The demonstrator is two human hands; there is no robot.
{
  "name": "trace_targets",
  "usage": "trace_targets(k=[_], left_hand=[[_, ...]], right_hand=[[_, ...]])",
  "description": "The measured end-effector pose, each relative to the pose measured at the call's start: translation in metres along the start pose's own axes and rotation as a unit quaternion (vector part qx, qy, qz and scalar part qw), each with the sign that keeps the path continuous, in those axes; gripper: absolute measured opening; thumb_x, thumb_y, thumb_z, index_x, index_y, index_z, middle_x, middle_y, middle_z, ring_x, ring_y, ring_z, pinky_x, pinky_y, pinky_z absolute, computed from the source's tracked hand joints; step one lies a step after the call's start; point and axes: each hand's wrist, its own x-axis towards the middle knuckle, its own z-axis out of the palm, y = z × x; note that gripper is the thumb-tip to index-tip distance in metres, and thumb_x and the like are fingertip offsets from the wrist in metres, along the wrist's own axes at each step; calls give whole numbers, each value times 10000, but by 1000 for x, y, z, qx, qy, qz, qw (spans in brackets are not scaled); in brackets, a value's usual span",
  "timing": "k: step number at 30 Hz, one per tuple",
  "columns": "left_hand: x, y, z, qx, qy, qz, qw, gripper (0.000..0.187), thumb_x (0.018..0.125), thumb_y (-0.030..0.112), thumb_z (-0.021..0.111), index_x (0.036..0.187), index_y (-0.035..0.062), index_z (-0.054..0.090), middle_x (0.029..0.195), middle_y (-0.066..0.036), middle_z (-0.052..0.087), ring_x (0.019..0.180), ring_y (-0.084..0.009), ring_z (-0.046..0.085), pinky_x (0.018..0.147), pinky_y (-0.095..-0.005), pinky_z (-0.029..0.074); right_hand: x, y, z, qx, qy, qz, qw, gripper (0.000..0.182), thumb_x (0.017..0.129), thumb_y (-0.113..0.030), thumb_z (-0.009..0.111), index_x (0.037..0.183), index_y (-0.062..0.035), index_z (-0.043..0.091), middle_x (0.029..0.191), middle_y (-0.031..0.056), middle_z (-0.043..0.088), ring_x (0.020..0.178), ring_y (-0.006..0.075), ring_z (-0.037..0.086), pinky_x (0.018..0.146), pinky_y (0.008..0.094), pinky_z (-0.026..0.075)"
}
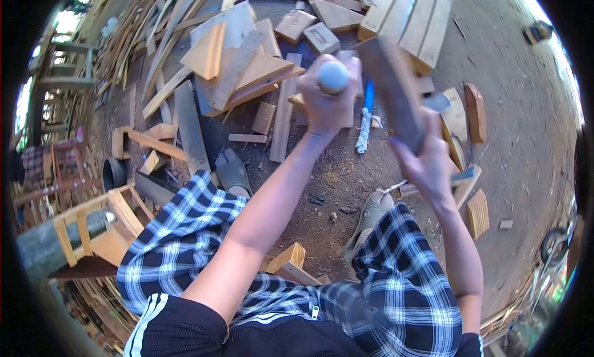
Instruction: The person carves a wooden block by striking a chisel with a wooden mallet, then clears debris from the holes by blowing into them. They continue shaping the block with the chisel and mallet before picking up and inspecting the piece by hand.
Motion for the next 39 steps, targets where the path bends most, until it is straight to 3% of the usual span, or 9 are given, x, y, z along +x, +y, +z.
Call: trace_targets(k=[3, 7, 13, 16, 20, 21, 23, 29, 39], left_hand=[[6, -13, -6, -82, 45, -89, 992, 281, 882, 134, 726, 692, 76, 527, 587, 21, 520, 495, -58, 502, 450, -246, 384], [24, -16, -35, -257, 116, -194, 940, 253, 902, 106, 684, 761, 121, 474, 560, 47, 439, 427, -43, 399, 402, -242, 324], [43, -27, -57, -288, -150, -235, 916, 151, 922, 98, 603, 797, 118, 522, 534, 56, 431, 427, -51, 431, 411, -224, 347], [29, -8, -5, 35, -247, -20, 968, 273, 862, 202, 731, 690, 22, 619, 619, -19, 616, 552, -96, 571, 500, -289, 439], [28, -12, 8, 8, -192, 6, 981, 211, 852, 181, 744, 718, 41, 661, 637, -22, 648, 570, -88, 613, 526, -260, 473], [30, -18, 0, -13, -176, -36, 984, 201, 855, 167, 742, 718, 43, 661, 642, -9, 652, 569, -81, 615, 524, -251, 473], [34, -18, -13, -144, -78, -137, 977, 155, 879, 106, 709, 777, 54, 604, 617, 14, 595, 519, -72, 577, 461, -213, 434], [29, -6, -5, -217, -41, -138, 965, 248, 922, 94, 661, 737, 127, 499, 541, 55, 450, 415, -37, 406, 367, -209, 306], [9, -8, 21, 51, -127, 88, 987, 119, 776, 108, 732, 797, 28, 647, 687, -91, 680, 652, -192, 709, 611, -312, 541]], right_hand=[[1, 29, 33, -123, -136, 48, 982, 603, 832, -267, 718, 1305, -80, 392, 863, 270, 687, 770, 419, 697, 651, 463, 565], [0, 46, 45, -204, -115, -25, 972, 583, 845, -309, 707, 1290, -83, 403, 818, 235, 681, 752, 428, 681, 645, 484, 544], [-1, 45, 43, -209, -115, -26, 971, 618, 824, -297, 728, 1311, -75, 418, 829, 212, 697, 758, 376, 702, 641, 455, 562], [-2, 46, 46, -200, -111, -16, 973, 623, 824, -318, 723, 1308, -71, 420, 819, 212, 696, 746, 375, 702, 663, 459, 563], [8, 35, 30, -12, -206, 137, 969, 626, 831, -369, 706, 1293, -58, 422, 851, 227, 686, 742, 353, 707, 714, 446, 566], [4, 58, 40, 28, -139, 37, 989, 640, 840, -411, 697, 1280, -37, 420, 940, 245, 680, 780, 324, 710, 746, 437, 563], [6, 52, 29, 134, -144, 129, 972, 640, 848, -425, 697, 1269, -26, 425, 1034, 262, 668, 865, 320, 702, 775, 439, 557], [16, 31, -4, 83, -11, 33, 996, 638, 841, -452, 731, 1228, -16, 471, 1055, 245, 667, 933, 306, 689, 808, 406, 557], [17, -64, -40, 88, 221, -219, 946, 593, 818, -299, 785, 1246, -49, 459, 919, 99, 666, 754, 195, 666, 695, 333, 533]])
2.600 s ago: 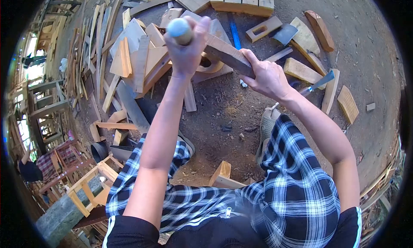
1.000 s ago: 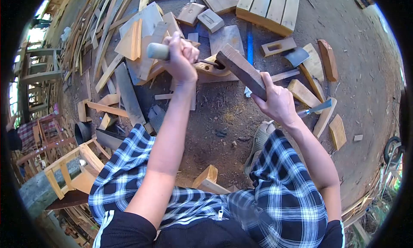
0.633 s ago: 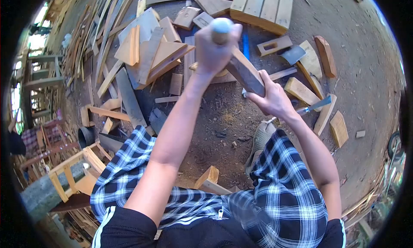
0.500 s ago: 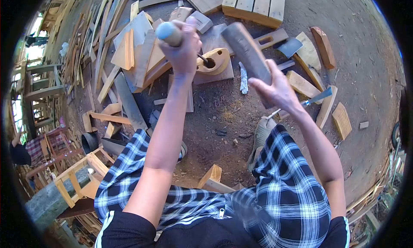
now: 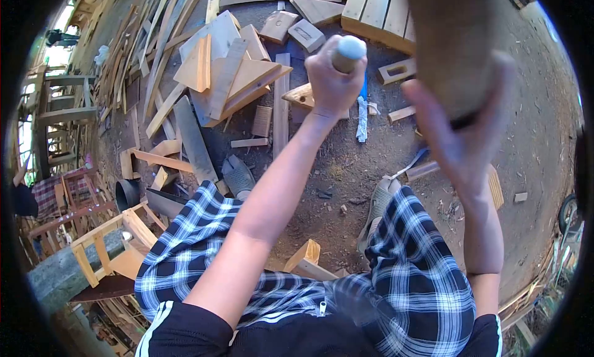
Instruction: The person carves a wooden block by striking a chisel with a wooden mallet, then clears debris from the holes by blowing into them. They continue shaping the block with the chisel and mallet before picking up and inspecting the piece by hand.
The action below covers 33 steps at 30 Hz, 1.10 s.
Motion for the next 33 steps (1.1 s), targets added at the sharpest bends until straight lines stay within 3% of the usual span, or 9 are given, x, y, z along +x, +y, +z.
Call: trace_targets(k=[2, 3, 8, 10, 11, 15, 18, 27, 33], left_hand=[[-1, 0, 3, -16, 16, -17, 1000, 146, 741, 63, 721, 835, 11, 623, 728, -117, 679, 690, -246, 718, 638, -325, 547], [-1, -3, 0, -8, 10, -27, 1000, 126, 748, 44, 704, 836, 10, 620, 718, -119, 672, 687, -249, 715, 635, -333, 546], [-2, -6, -2, 21, -8, -30, 999, 87, 767, 3, 673, 826, 9, 609, 697, -118, 654, 670, -232, 705, 610, -336, 529], [-2, -5, -5, -42, 16, -13, 999, 96, 767, 15, 687, 816, 13, 604, 706, -109, 655, 657, -201, 691, 604, -313, 516], [-4, -3, -9, -27, 11, -71, 997, 132, 806, 66, 728, 812, 13, 608, 725, -80, 670, 663, -156, 673, 606, -283, 505], [-10, -2, -18, -92, 132, -178, 971, 263, 916, 200, 711, 749, 37, 591, 698, -3, 629, 611, -82, 598, 561, -242, 472], [-13, -5, -23, -73, 178, -135, 972, 234, 920, 128, 692, 751, 111, 531, 621, 29, 516, 515, -46, 487, 476, -198, 371], [12, -24, -78, -263, 3, -254, 931, 348, 1006, 243, 487, 687, 138, 396, 507, 21, 344, 398, -87, 302, 424, -269, 316], [14, -4, -57, -233, -20, -233, 944, 307, 975, 159, 580, 720, 126, 414, 506, 41, 372, 400, -61, 350, 413, -247, 319]], right_hand=[[-7, 13, 6, -149, -210, 57, 965, 576, 792, -257, 809, 1194, -59, 447, 936, 192, 687, 829, 234, 710, 688, 373, 550], [-9, 16, 4, -138, -205, 110, 963, 536, 824, -228, 781, 1223, -64, 464, 872, 130, 690, 758, 207, 679, 690, 344, 530], [-6, 7, 0, 1, -46, 71, 996, 538, 828, -279, 771, 1195, -45, 455, 914, 151, 661, 804, 223, 663, 718, 349, 509], [-15, 23, 9, -71, -208, 72, 973, 510, 831, -217, 773, 1164, -35, 432, 871, 183, 675, 763, 246, 714, 635, 358, 560], [-13, 21, 10, -14, -213, 162, 963, 505, 852, -250, 752, 1164, -22, 427, 896, 184, 675, 719, 235, 709, 581, 332, 566], [-30, 44, 20, 7, -175, 224, 959, 482, 876, -269, 719, 1141, -12, 410, 877, 197, 673, 661, 220, 697, 508, 308, 569], [-59, 80, 34, -98, -312, 238, 914, 442, 865, -252, 687, 1145, -45, 414, 842, 266, 674, 706, 375, 704, 654, 473, 581], [-85, 99, 45, -245, -368, 142, 886, 498, 844, -298, 714, 1157, -52, 414, 761, 231, 665, 726, 406, 683, 617, 483, 545], [-90, 100, 48, -237, -360, 152, 889, 541, 848, -321, 712, 1199, -44, 407, 771, 238, 666, 735, 410, 687, 630, 481, 548]])
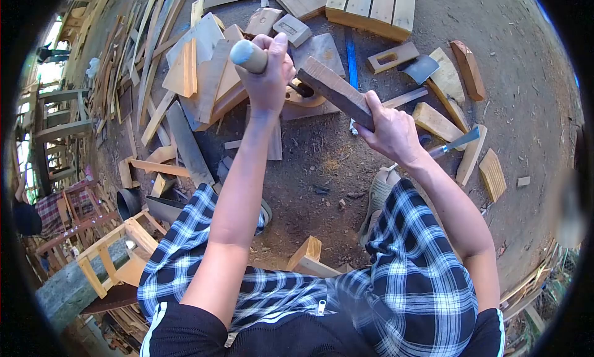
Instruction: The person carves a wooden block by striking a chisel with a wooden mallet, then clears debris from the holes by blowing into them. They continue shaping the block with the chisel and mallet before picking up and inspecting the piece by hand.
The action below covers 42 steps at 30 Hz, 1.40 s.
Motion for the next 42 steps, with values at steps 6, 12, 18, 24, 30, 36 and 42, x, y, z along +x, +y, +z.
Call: trace_targets(k=[6, 12, 18, 24, 30, 36, 42], left_hand=[[-9, -1, 17, 3, 51, 107, 993, 282, 932, 141, 686, 727, 93, 499, 562, 43, 489, 457, -24, 465, 411, -176, 352], [-13, -20, 29, 76, 98, 84, 989, 257, 919, 148, 701, 723, 54, 566, 601, 14, 571, 506, -51, 541, 441, -216, 415], [-21, -31, 71, 256, 5, 235, 938, 188, 810, 153, 726, 727, 97, 567, 627, -124, 604, 575, -324, 645, 515, -388, 491], [-25, -34, 75, 306, 47, 199, 930, 186, 694, 46, 744, 769, 67, 575, 649, -135, 620, 622, -307, 672, 539, -370, 484], [-22, -35, 70, 300, 31, 197, 933, 166, 740, 61, 754, 770, 79, 591, 634, -109, 620, 588, -260, 675, 520, -344, 474], [-16, -24, 34, 145, 143, 190, 960, 150, 871, 115, 737, 771, 64, 636, 701, 18, 643, 589, -49, 601, 513, -214, 476], [-9, -10, -4, -62, 142, 32, 987, 267, 922, 91, 653, 729, 118, 471, 527, 55, 429, 408, -39, 398, 383, -210, 314]], right_hand=[[12, 12, -14, 213, -62, 65, 973, 594, 838, -429, 695, 1197, -14, 466, 890, 234, 688, 796, 335, 713, 753, 438, 566], [11, -37, -87, 298, 72, 21, 952, 570, 835, -388, 742, 1163, 8, 495, 882, 194, 675, 697, 234, 694, 659, 365, 568], [-15, -64, -120, 248, 314, -155, 903, 509, 809, -215, 805, 1145, -3, 488, 888, 107, 648, 828, 166, 650, 696, 311, 522], [-31, -51, -126, 223, 257, -9, 940, 485, 830, -170, 784, 1150, -22, 451, 879, 97, 638, 754, 187, 652, 665, 311, 522], [-25, -42, -102, 129, 201, -55, 969, 424, 871, -175, 742, 1151, -24, 462, 862, 91, 635, 700, 194, 647, 644, 295, 514], [-8, -31, -83, 259, 157, 38, 952, 477, 858, -285, 736, 1148, -17, 469, 874, 209, 678, 765, 296, 697, 683, 388, 542], [4, -2, -8, -12, -25, -7, 1000, 480, 820, -279, 712, 1134, -55, 427, 783, 248, 670, 749, 429, 678, 657, 492, 545]])
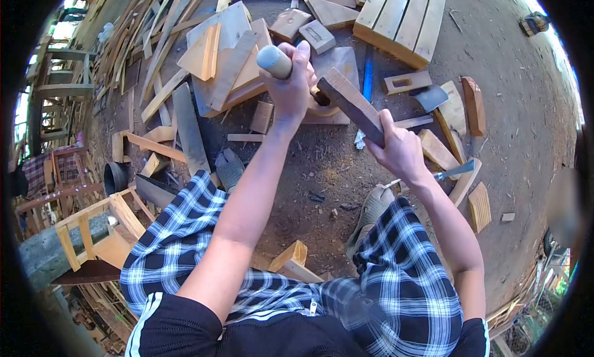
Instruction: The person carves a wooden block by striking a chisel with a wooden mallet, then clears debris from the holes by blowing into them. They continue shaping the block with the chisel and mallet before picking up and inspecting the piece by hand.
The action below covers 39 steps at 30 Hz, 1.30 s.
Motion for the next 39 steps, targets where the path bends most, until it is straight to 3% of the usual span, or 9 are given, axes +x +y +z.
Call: trace_targets(k=[5, 9, 14, 24, 29, 34, 35, 37, 39], left_hand=[[13, 7, 5, 35, -112, -103, 988, 287, 931, 109, 631, 703, 126, 457, 511, 54, 412, 399, -44, 388, 380, -215, 311], [0, -9, 16, 188, -180, 92, 961, 228, 918, 132, 684, 743, 122, 538, 559, 60, 493, 465, -28, 498, 412, -191, 379], [-6, -3, 13, 137, -64, 110, 982, 247, 916, 163, 708, 728, 79, 571, 596, 44, 562, 550, -29, 555, 477, -199, 430], [-19, -14, 27, 123, -52, 136, 982, 281, 896, 145, 728, 690, 76, 550, 565, 39, 559, 517, -46, 571, 459, -222, 439], [-33, -22, 40, 231, -168, 258, 923, 280, 873, 116, 741, 689, 64, 536, 553, -21, 557, 499, -78, 577, 464, -260, 438], [-31, -31, 54, 247, -97, 235, 935, 266, 839, 143, 768, 713, 65, 547, 565, -84, 587, 523, -170, 648, 475, -303, 459], [-31, -31, 54, 260, -100, 229, 933, 265, 831, 151, 772, 720, 66, 548, 574, -96, 595, 532, -206, 663, 482, -318, 468], [-33, -29, 53, 278, -100, 236, 926, 185, 784, 99, 758, 770, 62, 577, 631, -122, 618, 605, -286, 681, 529, -343, 494], [-36, -30, 50, 292, -98, 203, 929, 137, 745, 47, 731, 799, 55, 605, 649, -115, 627, 605, -283, 681, 543, -343, 501]], right_hand=[[-2, -3, 2, -20, 17, -1, 1000, 497, 841, -314, 717, 1129, -43, 416, 740, 241, 660, 712, 424, 671, 604, 498, 530], [2, 0, 2, 49, -10, 22, 999, 510, 845, -322, 704, 1152, -30, 421, 771, 238, 668, 736, 405, 685, 638, 477, 537], [2, 16, -10, 259, -7, 88, 962, 576, 840, -418, 721, 1133, 11, 473, 899, 252, 684, 847, 341, 708, 765, 442, 537], [-13, 26, -15, 227, 16, 102, 968, 598, 852, -415, 721, 1202, 8, 485, 979, 244, 681, 887, 304, 699, 788, 415, 544], [-16, -9, -60, 280, 134, 80, 947, 485, 872, -280, 725, 1204, -7, 502, 935, 154, 671, 755, 237, 677, 679, 343, 545], [-39, -44, -106, 408, 319, -41, 854, 459, 827, -208, 766, 1157, -22, 506, 907, 144, 649, 705, 212, 648, 644, 292, 515], [-37, -49, -110, 409, 314, -50, 855, 459, 827, -208, 766, 1157, -22, 506, 907, 144, 649, 705, 212, 648, 644, 292, 515], [-33, -57, -115, 61, 197, -57, 977, 456, 812, -184, 778, 1140, -31, 502, 907, 134, 643, 707, 201, 639, 644, 291, 505], [-28, -57, -116, 117, 171, -20, 978, 473, 795, -181, 792, 1139, -27, 507, 912, 137, 636, 759, 189, 645, 671, 318, 512]])
